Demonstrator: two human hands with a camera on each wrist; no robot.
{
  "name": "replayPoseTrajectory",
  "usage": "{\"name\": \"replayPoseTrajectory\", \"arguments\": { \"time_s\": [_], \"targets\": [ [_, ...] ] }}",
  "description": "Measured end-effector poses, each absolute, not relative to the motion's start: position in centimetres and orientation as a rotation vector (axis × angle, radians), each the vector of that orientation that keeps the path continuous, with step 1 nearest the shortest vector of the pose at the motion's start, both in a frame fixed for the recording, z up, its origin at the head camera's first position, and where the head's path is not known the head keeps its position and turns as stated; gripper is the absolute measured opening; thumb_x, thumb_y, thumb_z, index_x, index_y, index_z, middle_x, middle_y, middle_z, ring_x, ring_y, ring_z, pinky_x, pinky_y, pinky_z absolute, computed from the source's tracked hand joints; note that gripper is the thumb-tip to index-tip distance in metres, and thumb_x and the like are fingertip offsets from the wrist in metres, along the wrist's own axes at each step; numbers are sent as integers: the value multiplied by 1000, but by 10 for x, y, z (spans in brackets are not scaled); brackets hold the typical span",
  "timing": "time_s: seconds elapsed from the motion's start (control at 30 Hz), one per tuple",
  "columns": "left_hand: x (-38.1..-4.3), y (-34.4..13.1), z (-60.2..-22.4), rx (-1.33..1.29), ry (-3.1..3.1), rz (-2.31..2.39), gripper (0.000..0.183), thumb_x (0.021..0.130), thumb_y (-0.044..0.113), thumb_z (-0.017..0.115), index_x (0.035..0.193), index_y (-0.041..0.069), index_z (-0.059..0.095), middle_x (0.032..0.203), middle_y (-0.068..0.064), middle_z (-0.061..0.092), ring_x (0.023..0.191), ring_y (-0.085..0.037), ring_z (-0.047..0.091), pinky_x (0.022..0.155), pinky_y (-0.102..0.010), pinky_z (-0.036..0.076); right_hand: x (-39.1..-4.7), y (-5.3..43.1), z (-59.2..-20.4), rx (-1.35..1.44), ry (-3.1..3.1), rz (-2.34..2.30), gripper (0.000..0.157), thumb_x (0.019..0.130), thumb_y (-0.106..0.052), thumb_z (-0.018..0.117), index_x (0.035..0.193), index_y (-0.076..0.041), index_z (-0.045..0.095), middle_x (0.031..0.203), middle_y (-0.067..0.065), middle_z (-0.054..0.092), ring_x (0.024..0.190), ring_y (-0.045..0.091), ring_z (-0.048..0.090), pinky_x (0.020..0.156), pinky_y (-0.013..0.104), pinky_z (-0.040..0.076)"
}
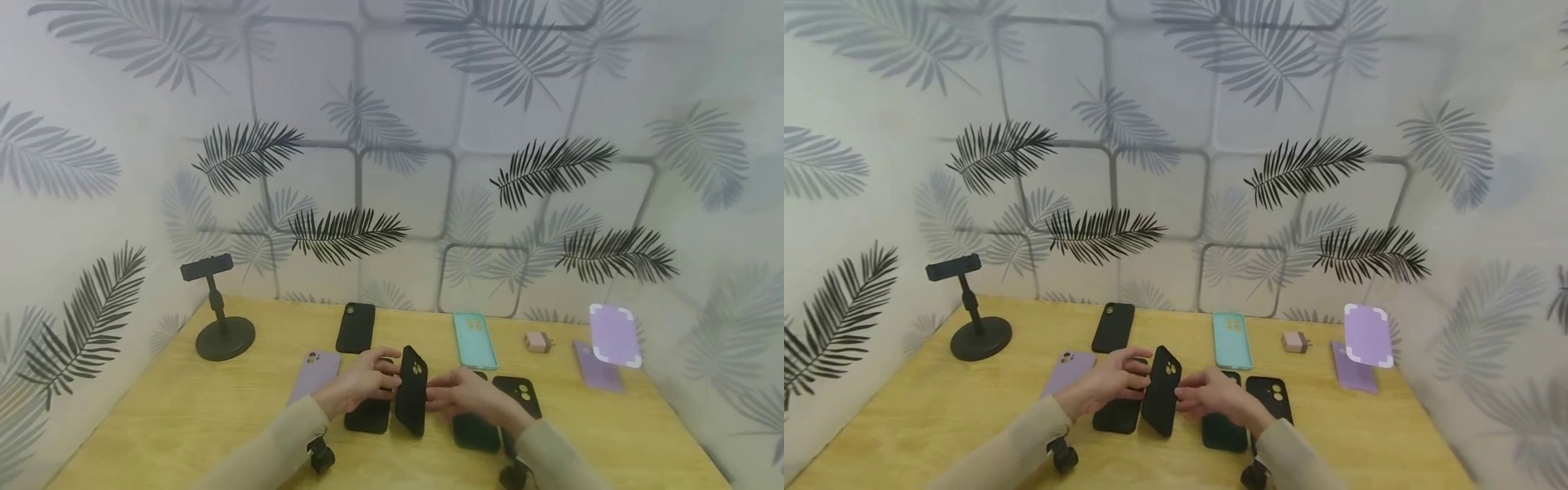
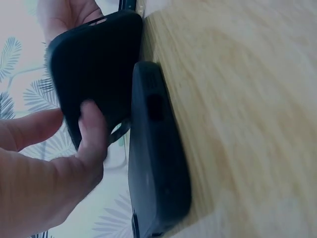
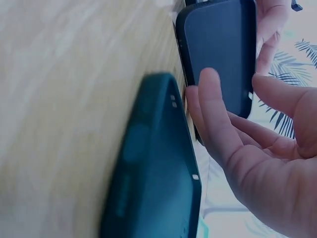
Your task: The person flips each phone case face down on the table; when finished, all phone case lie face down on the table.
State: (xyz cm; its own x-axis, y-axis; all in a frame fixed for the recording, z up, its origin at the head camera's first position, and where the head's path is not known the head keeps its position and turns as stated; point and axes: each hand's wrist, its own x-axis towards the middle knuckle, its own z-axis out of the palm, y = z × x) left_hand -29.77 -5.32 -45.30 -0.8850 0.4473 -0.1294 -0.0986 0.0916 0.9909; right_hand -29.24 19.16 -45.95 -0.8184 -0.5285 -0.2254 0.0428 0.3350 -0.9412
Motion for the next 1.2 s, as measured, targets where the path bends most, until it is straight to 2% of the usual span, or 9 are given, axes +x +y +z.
{"name": "replayPoseTrajectory", "arguments": {
  "time_s": [0.13, 0.23, 0.37, 0.6, 0.73, 0.83, 0.97, 1.03, 1.2],
  "targets": [
    [-298, -48, -453, 341, 1935, 1882, 55, 93, 1, 63, 143, 1, 41, 131, -25, 55, 104, -27, 66, 87, -50, 58, -294, 187, -462, -429, 2051, -1545, 49, 103, -26, 53, 132, 13, 52, 121, 24, 66, 111, 33, 66, 82, 41, 60],
    [-296, -44, -453, 325, 1907, 1900, 56, 93, 5, 65, 143, 1, 40, 132, -26, 53, 104, -30, 65, 86, -50, 58, -293, 185, -462, -421, 2017, -1569, 52, 104, -30, 51, 133, 13, 52, 122, 26, 65, 112, 33, 66, 85, 43, 59],
    [-294, -40, -453, 308, 1882, 1895, 59, 93, 7, 66, 145, 2, 38, 133, -27, 49, 106, -35, 64, 85, -51, 58, -291, 184, -463, -413, 1980, -1590, 54, 103, -33, 51, 134, 12, 52, 124, 27, 64, 113, 32, 65, 88, 44, 58],
    [-294, -33, -457, 319, 1859, 1852, 62, 92, 9, 68, 146, 3, 38, 131, -28, 49, 105, -35, 65, 83, -52, 59, -291, 184, -465, -421, 1929, -1599, 60, 101, -40, 52, 137, 7, 50, 129, 24, 62, 117, 32, 63, 93, 45, 56],
    [-295, -30, -457, 318, 1884, 1794, 63, 91, 8, 69, 146, 4, 39, 134, -27, 47, 107, -33, 63, 82, -50, 59, -291, 185, -464, -420, 1911, -1607, 60, 101, -40, 54, 139, 6, 48, 131, 22, 61, 116, 30, 64, 94, 44, 56],
    [-296, -28, -458, 328, 1903, 1763, 64, 90, 5, 69, 146, 4, 39, 136, -27, 46, 111, -35, 62, 81, -50, 60, -291, 187, -464, -437, 1899, -1634, 59, 102, -33, 54, 143, 7, 42, 134, 25, 58, 116, 32, 63, 93, 44, 56],
    [-297, -28, -459, 342, 1927, 1736, 63, 90, 2, 68, 146, 4, 40, 137, -28, 46, 114, -37, 60, 82, -52, 59, -290, 189, -463, -408, 1962, -1700, 66, 99, -23, 61, 149, 7, 29, 137, 31, 52, 109, 33, 67, 88, 43, 58],
    [-297, -28, -460, 345, 1948, 1725, 62, 89, 0, 68, 146, 4, 41, 138, -28, 45, 114, -38, 60, 82, -52, 59, -290, 191, -461, -375, 2026, -1723, 72, 95, -19, 66, 151, 5, 27, 135, 33, 53, 102, 31, 69, 82, 42, 60],
    [-296, -28, -459, 333, 1962, 1714, 61, 89, -2, 67, 145, 5, 42, 142, -30, 42, 115, -38, 60, 82, -52, 59, -289, 197, -461, -334, 2184, -1688, 80, 88, -15, 75, 151, -1, 29, 110, 23, 66, 77, 23, 70, 69, 41, 61]
  ]
}}
